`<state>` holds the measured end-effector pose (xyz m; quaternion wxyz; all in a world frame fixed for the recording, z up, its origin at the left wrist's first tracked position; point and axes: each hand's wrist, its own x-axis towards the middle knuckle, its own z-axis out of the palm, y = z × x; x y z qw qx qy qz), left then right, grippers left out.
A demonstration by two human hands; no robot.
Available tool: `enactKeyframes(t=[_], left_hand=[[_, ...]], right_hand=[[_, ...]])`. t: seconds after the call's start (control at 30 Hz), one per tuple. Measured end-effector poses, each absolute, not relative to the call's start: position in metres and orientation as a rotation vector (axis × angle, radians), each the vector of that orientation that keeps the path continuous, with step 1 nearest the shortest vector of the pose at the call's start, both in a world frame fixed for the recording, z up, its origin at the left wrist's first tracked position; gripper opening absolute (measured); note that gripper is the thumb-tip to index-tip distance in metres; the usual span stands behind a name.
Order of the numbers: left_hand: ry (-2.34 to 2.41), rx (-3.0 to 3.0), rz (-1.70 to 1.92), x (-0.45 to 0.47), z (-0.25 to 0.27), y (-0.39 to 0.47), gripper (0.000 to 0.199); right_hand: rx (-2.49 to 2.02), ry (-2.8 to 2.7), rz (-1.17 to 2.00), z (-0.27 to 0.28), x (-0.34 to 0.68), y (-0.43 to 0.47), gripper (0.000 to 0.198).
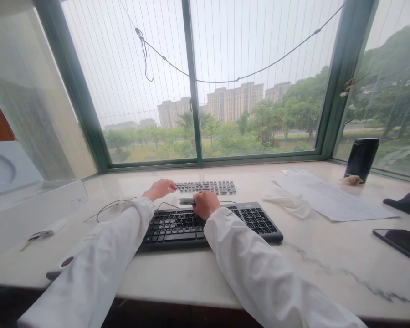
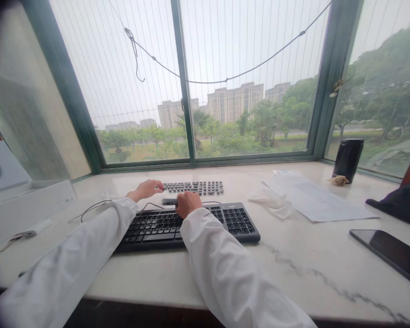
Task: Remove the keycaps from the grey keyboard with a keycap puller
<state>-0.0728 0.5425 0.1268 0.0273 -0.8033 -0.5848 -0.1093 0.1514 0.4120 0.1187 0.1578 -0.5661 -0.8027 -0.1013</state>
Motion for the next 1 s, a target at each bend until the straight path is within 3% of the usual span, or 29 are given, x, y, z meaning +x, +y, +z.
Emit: enactKeyframes(t=[1.0], left_hand=[[-1.803, -2.491, -0.219, -0.062, 0.112, 0.573, 0.024]], right_hand=[[-1.564, -2.279, -0.288, 0.115, 0.148, 0.414, 0.021]])
